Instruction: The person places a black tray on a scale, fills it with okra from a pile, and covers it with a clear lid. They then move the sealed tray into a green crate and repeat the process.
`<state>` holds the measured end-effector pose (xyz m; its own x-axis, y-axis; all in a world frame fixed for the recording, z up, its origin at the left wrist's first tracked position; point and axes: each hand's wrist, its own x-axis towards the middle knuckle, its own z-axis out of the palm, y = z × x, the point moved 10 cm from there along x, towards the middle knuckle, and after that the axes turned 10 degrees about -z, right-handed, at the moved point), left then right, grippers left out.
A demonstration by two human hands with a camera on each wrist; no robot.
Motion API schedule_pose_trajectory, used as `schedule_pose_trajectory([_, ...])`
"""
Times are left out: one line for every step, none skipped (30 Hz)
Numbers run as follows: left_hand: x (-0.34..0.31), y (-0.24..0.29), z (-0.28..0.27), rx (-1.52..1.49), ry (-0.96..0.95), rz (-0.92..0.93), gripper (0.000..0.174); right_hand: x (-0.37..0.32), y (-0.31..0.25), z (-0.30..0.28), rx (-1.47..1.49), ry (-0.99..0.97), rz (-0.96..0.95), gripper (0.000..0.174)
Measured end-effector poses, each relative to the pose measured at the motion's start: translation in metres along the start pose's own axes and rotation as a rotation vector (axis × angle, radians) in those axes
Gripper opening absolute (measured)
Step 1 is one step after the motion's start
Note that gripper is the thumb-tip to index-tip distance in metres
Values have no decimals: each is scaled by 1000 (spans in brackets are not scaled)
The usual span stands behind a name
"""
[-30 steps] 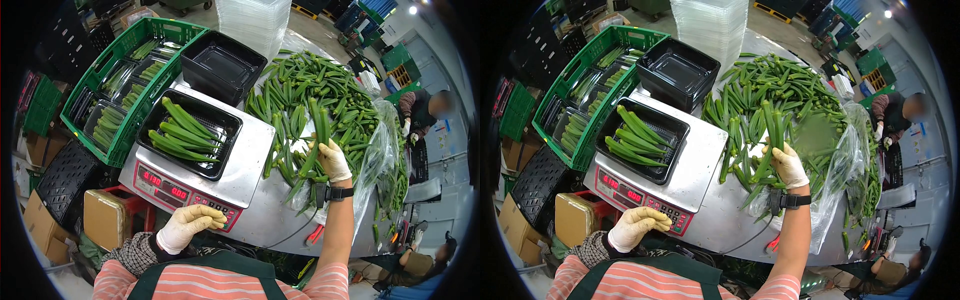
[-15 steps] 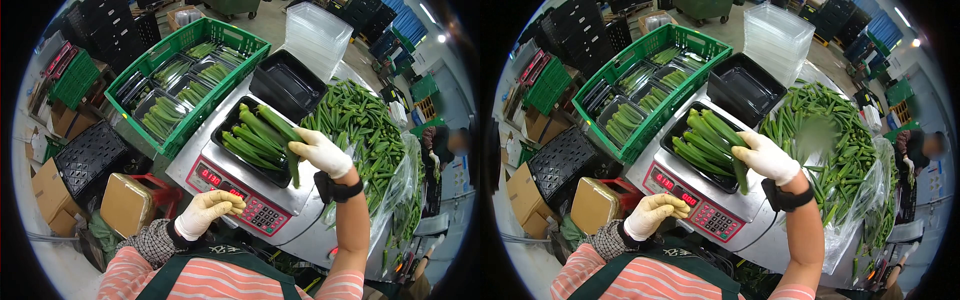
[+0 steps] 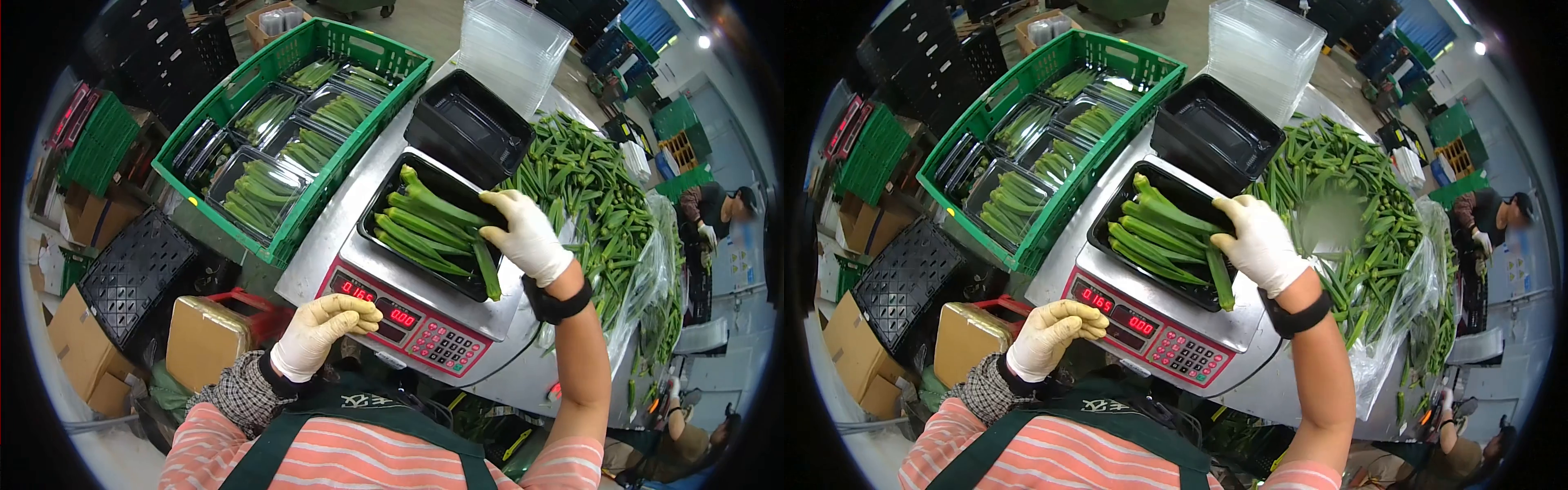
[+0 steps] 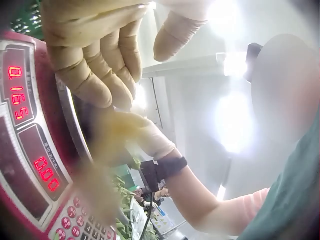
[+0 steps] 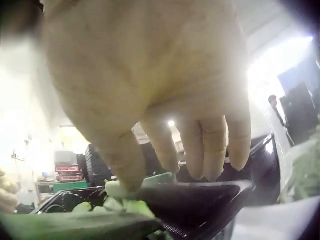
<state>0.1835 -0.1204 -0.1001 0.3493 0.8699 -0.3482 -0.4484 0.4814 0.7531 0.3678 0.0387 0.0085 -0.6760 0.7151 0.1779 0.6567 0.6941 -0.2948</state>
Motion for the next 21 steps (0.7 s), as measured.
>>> schedule_pose_trajectory([0,1,0,-3,-11,-5,28,-5,0,-10,50,61,-12,32])
schedule_pose_trajectory([0,2,-1,-8,-19,-7,28,-13,0,-24,100,119,-27,32])
schedule_pose_trajectory([0,2,-4,-10,-19,-8,28,-19,-4,-31,44,88,-27,32])
schedule_pose_trajectory([0,3,-7,-3,-13,-3,28,-27,-11,-26,8,-25,-40,33])
schedule_pose_trajectory([0,4,-11,4,-6,4,27,-34,-20,-14,-22,-115,-68,34])
schedule_pose_trajectory([0,6,-14,3,-7,4,27,-42,-29,1,-53,-204,-95,36])
schedule_pose_trajectory([0,6,-17,1,0,1,27,-49,-43,7,-159,-198,-187,38])
schedule_pose_trajectory([-1,7,-20,0,7,-2,27,-52,-51,16,-188,-277,-192,38])
schedule_pose_trajectory([-2,7,-21,-1,6,0,27,-52,-51,19,-188,-280,-213,37])
schedule_pose_trajectory([-2,8,-22,2,6,4,27,-51,-53,21,-189,-282,-234,37])
schedule_pose_trajectory([-2,9,-22,3,4,9,26,-49,-55,20,-192,-282,-234,37])
schedule_pose_trajectory([-2,9,-22,1,3,10,26,-45,-52,15,-94,-259,-168,32])
schedule_pose_trajectory([-2,8,-21,-5,6,2,26,-40,-50,11,4,-238,-103,27])
schedule_pose_trajectory([-2,5,-21,-12,12,-10,27,-32,-56,8,7,-245,-105,27])
schedule_pose_trajectory([-3,1,-20,-16,18,-15,27,-19,-68,1,-67,-216,-158,27])
schedule_pose_trajectory([-1,-5,-18,-12,17,-32,27,-7,-79,-1,-141,-182,-208,29])
schedule_pose_trajectory([1,-9,-15,-6,13,-44,27,6,-82,5,-226,-176,-186,36])
schedule_pose_trajectory([1,-7,-12,0,11,-42,27,18,-80,4,-212,-117,-160,44])
schedule_pose_trajectory([-1,-5,-7,-11,-6,-51,28,24,-72,-9,-216,-23,-152,43])
schedule_pose_trajectory([-4,-6,-5,-24,-18,-64,28,24,-63,-23,-215,66,-144,42])
schedule_pose_trajectory([-6,0,-7,-26,-13,-18,28,14,-48,-40,-102,124,-102,40])
